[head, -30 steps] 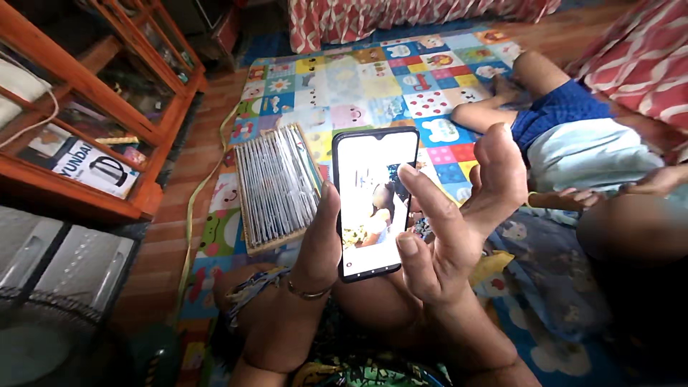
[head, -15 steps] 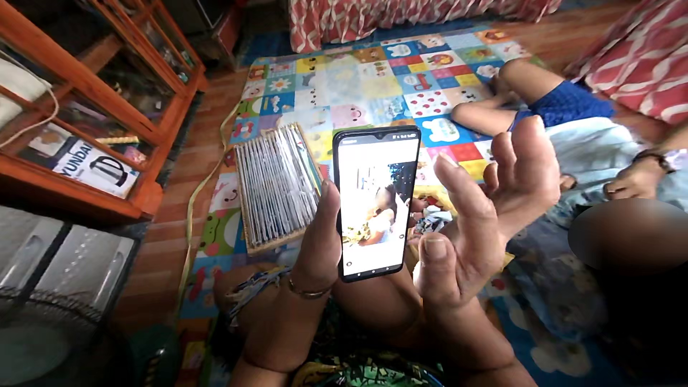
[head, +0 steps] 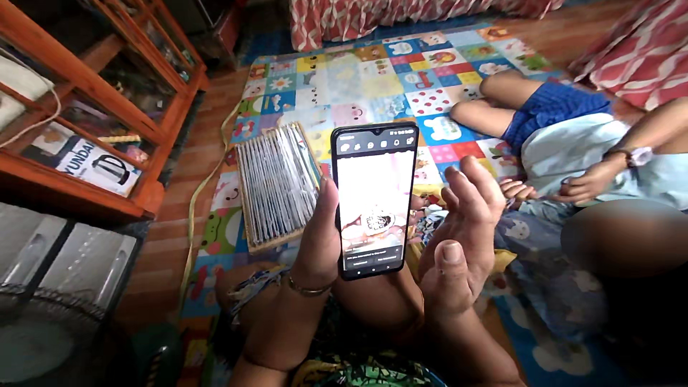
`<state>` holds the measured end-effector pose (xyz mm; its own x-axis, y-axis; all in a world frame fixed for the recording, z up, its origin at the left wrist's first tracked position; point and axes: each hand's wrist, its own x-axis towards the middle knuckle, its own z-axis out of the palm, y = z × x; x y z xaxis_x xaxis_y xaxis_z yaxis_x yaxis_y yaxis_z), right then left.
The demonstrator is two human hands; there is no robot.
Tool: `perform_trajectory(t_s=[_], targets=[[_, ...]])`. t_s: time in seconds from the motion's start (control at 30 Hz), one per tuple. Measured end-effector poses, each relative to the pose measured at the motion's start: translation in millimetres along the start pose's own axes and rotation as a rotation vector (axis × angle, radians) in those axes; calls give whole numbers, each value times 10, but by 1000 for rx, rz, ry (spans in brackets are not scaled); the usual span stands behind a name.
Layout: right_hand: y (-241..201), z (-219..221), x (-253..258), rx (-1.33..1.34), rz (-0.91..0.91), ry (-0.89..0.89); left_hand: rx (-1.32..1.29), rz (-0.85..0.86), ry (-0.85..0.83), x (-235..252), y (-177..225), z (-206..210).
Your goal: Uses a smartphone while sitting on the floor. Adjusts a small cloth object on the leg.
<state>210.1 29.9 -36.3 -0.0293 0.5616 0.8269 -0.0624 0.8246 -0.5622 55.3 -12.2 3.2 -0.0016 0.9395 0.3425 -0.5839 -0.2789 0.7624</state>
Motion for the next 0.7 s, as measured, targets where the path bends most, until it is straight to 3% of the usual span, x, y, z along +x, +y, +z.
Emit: perform_trajectory(t_s=[0.2, 0.53, 0.63, 0.7], targets=[[57, -21, -94, 51, 56, -47, 157, 101, 197, -20, 11, 52], [-19, 44, 22, -117, -50, -175, 178, 114, 172, -14, 10, 53], [-31, 15, -11, 11, -61, -154, 158, 96, 158, -10, 23, 48], [-41, -46, -68, 127, -50, -109, 38, 37, 44, 3, 36, 7]])
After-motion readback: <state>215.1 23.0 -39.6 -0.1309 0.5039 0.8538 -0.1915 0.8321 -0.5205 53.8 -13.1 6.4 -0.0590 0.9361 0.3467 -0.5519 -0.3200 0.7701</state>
